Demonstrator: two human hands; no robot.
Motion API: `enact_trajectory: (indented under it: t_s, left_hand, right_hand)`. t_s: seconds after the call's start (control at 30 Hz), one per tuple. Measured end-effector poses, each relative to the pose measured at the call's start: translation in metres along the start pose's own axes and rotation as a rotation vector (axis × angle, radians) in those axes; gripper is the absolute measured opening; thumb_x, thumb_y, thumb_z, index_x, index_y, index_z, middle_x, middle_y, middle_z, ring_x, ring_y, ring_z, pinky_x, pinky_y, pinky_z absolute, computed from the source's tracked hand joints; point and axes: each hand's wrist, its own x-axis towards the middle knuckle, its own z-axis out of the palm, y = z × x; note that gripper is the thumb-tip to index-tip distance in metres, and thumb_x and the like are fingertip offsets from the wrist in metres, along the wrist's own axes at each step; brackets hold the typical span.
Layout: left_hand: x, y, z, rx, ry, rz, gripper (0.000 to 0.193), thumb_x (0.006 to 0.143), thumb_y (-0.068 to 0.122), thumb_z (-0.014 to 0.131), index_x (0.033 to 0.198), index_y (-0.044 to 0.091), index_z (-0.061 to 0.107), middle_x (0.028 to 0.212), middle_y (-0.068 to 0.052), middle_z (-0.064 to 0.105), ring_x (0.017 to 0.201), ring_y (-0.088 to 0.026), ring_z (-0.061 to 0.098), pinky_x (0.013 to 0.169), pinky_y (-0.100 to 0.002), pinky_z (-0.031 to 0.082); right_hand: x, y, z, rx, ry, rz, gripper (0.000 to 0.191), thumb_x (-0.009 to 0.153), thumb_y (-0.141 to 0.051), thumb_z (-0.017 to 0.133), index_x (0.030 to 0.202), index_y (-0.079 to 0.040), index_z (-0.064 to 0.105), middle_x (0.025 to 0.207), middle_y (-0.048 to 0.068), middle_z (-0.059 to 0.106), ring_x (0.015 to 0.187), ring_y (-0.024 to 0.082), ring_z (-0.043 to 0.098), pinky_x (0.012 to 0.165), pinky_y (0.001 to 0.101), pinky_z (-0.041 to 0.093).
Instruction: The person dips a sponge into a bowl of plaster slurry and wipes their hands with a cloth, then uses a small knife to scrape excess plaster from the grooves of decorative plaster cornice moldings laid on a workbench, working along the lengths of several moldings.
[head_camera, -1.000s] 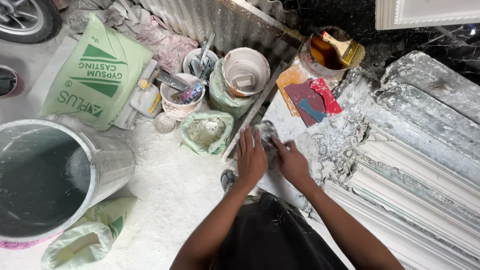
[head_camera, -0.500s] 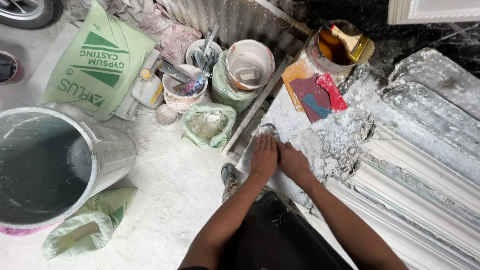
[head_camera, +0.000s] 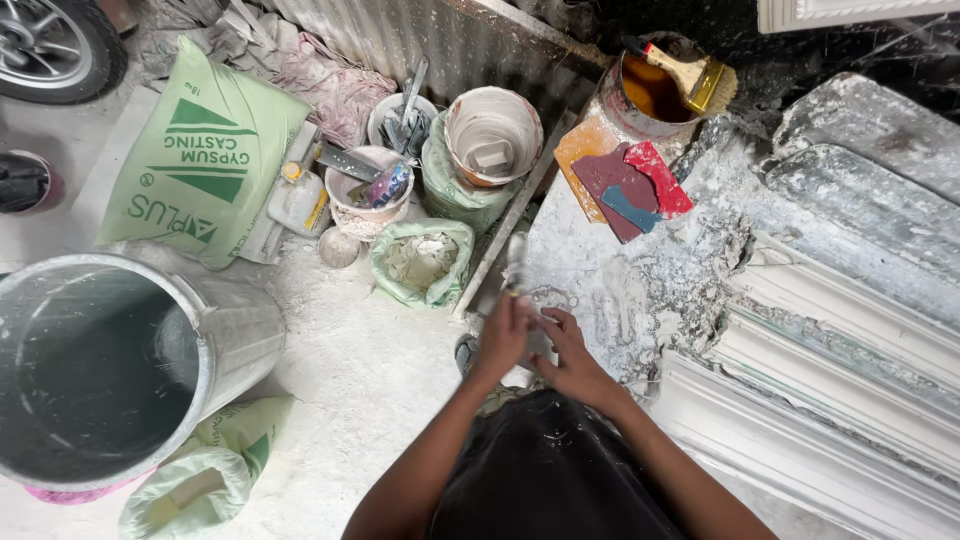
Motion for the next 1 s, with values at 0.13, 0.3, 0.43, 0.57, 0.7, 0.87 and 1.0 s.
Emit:
enact_trajectory:
  t_s: [0.13, 0.3, 0.43, 0.57, 0.7, 0.87, 1.0]
  left_hand:
    - [-0.029, -0.021, -0.083, 0.539, 0.147, 0.225, 0.037, 0.107, 0.03, 0.047, 0.13, 0.003, 0.053, 0.103, -0.025, 0.07, 0.088, -0.046, 0.07, 0.07, -0.053, 0.057]
    - [-0.083, -0.028, -0.135, 0.795, -0.104, 0.068, 0.03, 0.103, 0.038, 0.052, 0.116, 0.012, 0.059, 0.098, -0.013, 0.076, 0.08, -0.039, 0.073, 0.064, -0.053, 0.057]
    - [-0.055, -0.024, -0.116, 0.944, -0.128, 0.158, 0.03, 0.103, 0.041, 0.053, 0.112, 0.014, 0.061, 0.088, -0.012, 0.074, 0.072, -0.038, 0.072, 0.06, -0.052, 0.057]
    - [0.036, 0.001, -0.081, 1.003, -0.118, 0.217, 0.035, 0.105, 0.045, 0.05, 0.106, 0.013, 0.063, 0.086, -0.014, 0.074, 0.074, -0.039, 0.072, 0.064, -0.053, 0.058]
    - [0.098, 0.041, -0.063, 1.025, -0.165, 0.232, 0.042, 0.106, 0.047, 0.048, 0.104, 0.008, 0.064, 0.086, -0.017, 0.074, 0.081, -0.039, 0.073, 0.07, -0.054, 0.058]
    - [0.113, 0.067, -0.058, 1.059, -0.139, 0.236, 0.041, 0.107, 0.046, 0.048, 0.107, 0.009, 0.065, 0.092, -0.017, 0.075, 0.084, -0.039, 0.073, 0.074, -0.053, 0.057]
    - [0.115, 0.083, -0.048, 0.966, -0.072, 0.313, 0.042, 0.105, 0.045, 0.049, 0.119, 0.008, 0.063, 0.098, -0.018, 0.075, 0.084, -0.042, 0.072, 0.072, -0.056, 0.056]
  right_hand:
    - [-0.001, 0.001, -0.009, -0.026, 0.003, 0.075, 0.053, 0.096, -0.017, 0.065, 0.146, -0.013, 0.048, 0.148, 0.018, 0.03, 0.131, 0.032, 0.041, 0.096, 0.0412, 0.05]
    - [0.0, 0.025, -0.02, 0.137, 0.139, 0.165, 0.043, 0.099, -0.022, 0.059, 0.141, -0.012, 0.054, 0.14, 0.012, 0.053, 0.123, 0.023, 0.059, 0.094, 0.0381, 0.056]
    - [-0.003, 0.033, -0.027, 0.25, 0.156, 0.236, 0.04, 0.1, -0.02, 0.056, 0.139, -0.01, 0.058, 0.127, 0.008, 0.067, 0.111, 0.019, 0.065, 0.09, 0.0373, 0.055]
    - [-0.005, 0.027, -0.032, 0.218, 0.159, 0.236, 0.038, 0.101, -0.022, 0.055, 0.136, -0.009, 0.06, 0.127, 0.005, 0.069, 0.106, 0.017, 0.067, 0.091, 0.0355, 0.056]
    - [-0.008, 0.021, -0.033, 0.2, 0.146, 0.242, 0.039, 0.101, -0.024, 0.054, 0.136, -0.008, 0.059, 0.128, 0.005, 0.07, 0.105, 0.016, 0.067, 0.091, 0.0356, 0.055]
    - [-0.018, 0.027, -0.036, 0.189, 0.199, 0.278, 0.039, 0.102, -0.026, 0.054, 0.136, -0.008, 0.059, 0.122, 0.005, 0.073, 0.104, 0.016, 0.069, 0.091, 0.0355, 0.055]
    - [-0.029, 0.037, -0.039, 0.229, 0.245, 0.327, 0.039, 0.101, -0.026, 0.054, 0.136, -0.008, 0.059, 0.121, 0.004, 0.073, 0.101, 0.017, 0.068, 0.089, 0.0359, 0.055]
